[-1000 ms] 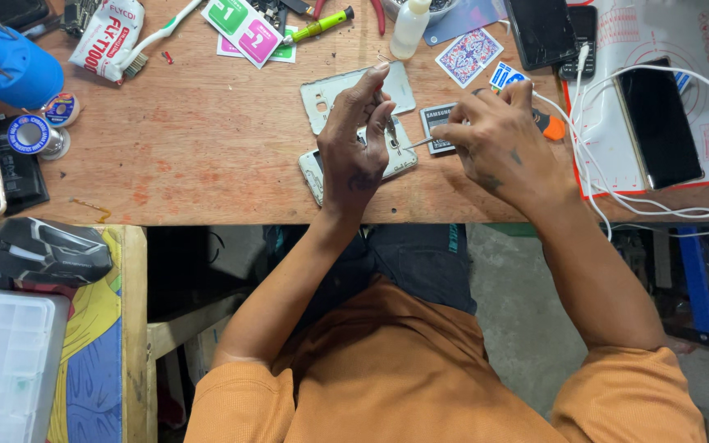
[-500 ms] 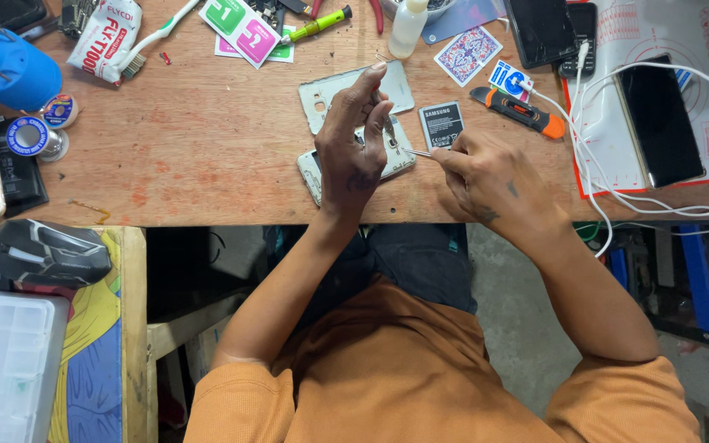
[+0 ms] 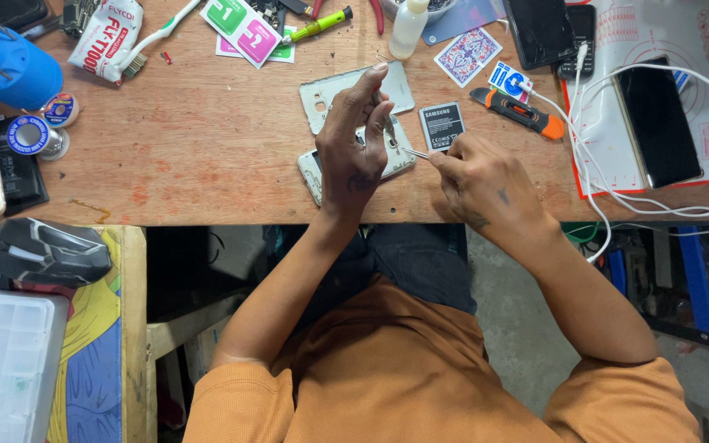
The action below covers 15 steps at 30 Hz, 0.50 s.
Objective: The person removes the back cover of a white smartphone, then uses a screwdriver to unscrew and remove the battery. They continue to unscrew internal components and place the removed screws on the workbench.
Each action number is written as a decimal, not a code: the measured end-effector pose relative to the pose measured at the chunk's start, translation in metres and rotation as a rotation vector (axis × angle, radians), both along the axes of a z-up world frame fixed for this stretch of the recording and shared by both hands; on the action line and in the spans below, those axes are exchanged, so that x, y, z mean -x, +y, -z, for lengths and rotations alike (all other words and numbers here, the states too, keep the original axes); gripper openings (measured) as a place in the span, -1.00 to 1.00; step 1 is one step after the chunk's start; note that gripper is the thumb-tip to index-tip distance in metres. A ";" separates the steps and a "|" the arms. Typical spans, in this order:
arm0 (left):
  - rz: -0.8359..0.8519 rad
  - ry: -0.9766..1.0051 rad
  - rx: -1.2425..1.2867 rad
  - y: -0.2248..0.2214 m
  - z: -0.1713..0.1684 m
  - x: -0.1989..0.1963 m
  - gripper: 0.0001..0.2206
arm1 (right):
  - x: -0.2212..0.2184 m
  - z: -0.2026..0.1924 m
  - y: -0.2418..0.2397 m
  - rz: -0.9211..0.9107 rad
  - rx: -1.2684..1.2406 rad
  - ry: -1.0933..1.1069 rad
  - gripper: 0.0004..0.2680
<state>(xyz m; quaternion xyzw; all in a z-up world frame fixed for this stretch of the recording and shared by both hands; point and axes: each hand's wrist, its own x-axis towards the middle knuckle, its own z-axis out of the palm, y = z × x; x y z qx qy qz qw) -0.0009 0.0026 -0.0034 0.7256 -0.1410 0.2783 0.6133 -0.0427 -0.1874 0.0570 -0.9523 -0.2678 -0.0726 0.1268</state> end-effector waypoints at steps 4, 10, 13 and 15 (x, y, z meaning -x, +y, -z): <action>-0.003 -0.007 -0.001 -0.001 0.001 0.000 -0.65 | -0.013 0.002 -0.012 -0.031 -0.053 0.064 -0.80; -0.029 -0.021 -0.009 0.000 0.002 -0.001 -0.65 | -0.014 0.018 -0.018 -0.051 -0.264 0.056 -0.84; -0.018 0.008 0.007 0.000 0.003 -0.001 -0.66 | -0.010 0.029 -0.018 -0.026 -0.323 0.037 -0.86; -0.024 0.021 0.014 0.000 0.003 -0.001 -0.67 | -0.009 0.034 -0.017 -0.026 -0.364 0.024 -0.86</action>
